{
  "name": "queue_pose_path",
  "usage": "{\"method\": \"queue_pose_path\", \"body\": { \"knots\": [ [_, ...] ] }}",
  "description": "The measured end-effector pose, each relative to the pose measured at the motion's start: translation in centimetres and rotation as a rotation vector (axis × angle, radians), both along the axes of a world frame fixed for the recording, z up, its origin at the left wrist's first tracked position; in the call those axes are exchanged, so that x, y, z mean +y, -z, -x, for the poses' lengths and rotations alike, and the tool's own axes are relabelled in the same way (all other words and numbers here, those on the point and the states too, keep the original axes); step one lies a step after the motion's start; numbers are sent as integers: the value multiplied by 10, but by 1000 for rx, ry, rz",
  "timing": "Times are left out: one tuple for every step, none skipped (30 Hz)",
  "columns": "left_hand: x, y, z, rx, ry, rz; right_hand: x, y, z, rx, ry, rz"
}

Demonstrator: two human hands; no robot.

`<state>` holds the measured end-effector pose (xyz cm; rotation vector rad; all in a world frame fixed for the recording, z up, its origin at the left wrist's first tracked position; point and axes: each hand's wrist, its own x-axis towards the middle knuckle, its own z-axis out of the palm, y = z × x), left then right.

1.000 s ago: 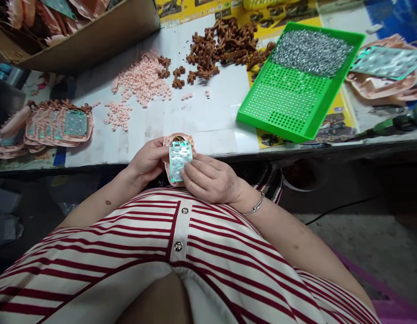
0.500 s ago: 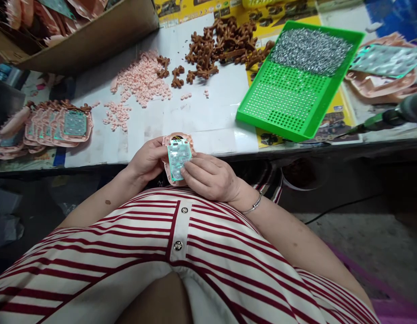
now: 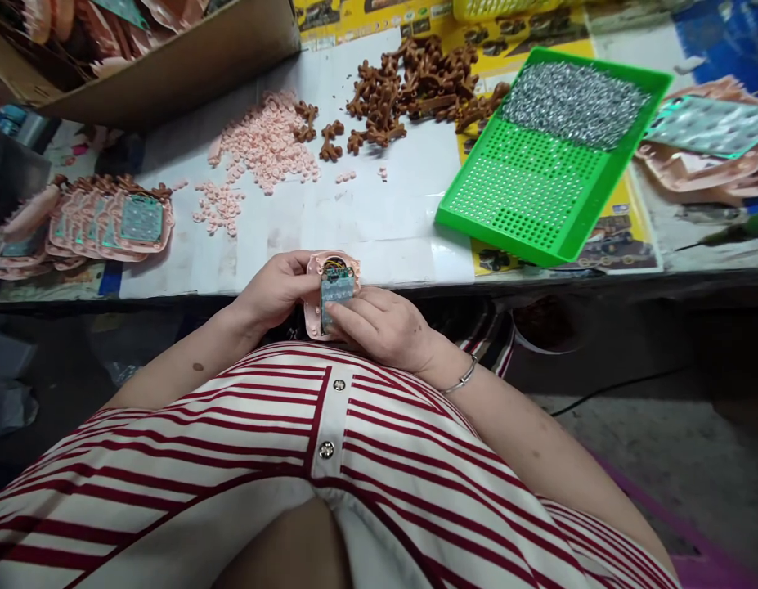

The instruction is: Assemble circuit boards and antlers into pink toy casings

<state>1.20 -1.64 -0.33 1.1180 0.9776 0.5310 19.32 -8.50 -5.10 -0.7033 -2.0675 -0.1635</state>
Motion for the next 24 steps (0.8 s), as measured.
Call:
{"method": "queue_pose_path", "body": {
  "knots": [
    [0,-1,0,3,24,5,0,0,0,-4,20,17],
    [-1,-1,0,6,50,15,0,-1,-1,-14,58,39],
    [-1,-2,0,9,75,28,0,-2,-1,-24,111,70],
    [-2,-2,0,12,95,38,0,-4,-2,-32,172,111],
    [-2,-3,0,15,108,46,0,-5,-3,-40,229,164],
    [-2,-3,0,16,115,50,1,-7,-4,-50,270,222],
    [-2,-4,0,15,122,56,1,-9,-5,-62,288,278],
    [-2,-4,0,15,133,66,2,-10,-6,-76,284,327],
    [-1,-5,0,15,147,79,3,-12,-7,-89,267,363],
    [0,-6,0,17,165,93,4,-14,-7,-100,246,389],
    [1,-6,0,16,178,101,5,-15,-8,-107,229,407],
    [2,-6,0,13,182,101,6,-16,-8,-106,221,418],
    [4,-6,-1,8,177,93,7,-17,-8,-99,220,423],
    [5,-5,-1,2,164,81,8,-18,-8,-88,224,425],
    [6,-5,-1,-5,152,72,9,-19,-9,-74,230,426],
    [8,-4,-1,-10,142,67,10,-19,-9,-59,236,429],
    [9,-3,-1,-16,135,68,10,-19,-9,-47,243,435],
    [10,-3,-1,-22,131,75,11,-18,-9,-37,248,442],
    [10,-3,-1,-27,127,86,12,-17,-9,-29,251,450],
    [11,-2,-1,-30,117,96,14,-17,-10,-21,250,459],
    [12,-2,-1,-33,103,104,15,-16,-10,-10,246,470],
    [12,-2,-2,-36,85,110,16,-16,-11,3,243,481],
    [12,-1,-2,-42,70,114,18,-15,-11,17,239,491],
    [12,-1,-1,-49,62,117,19,-15,-11,30,235,501]
  ]
}}
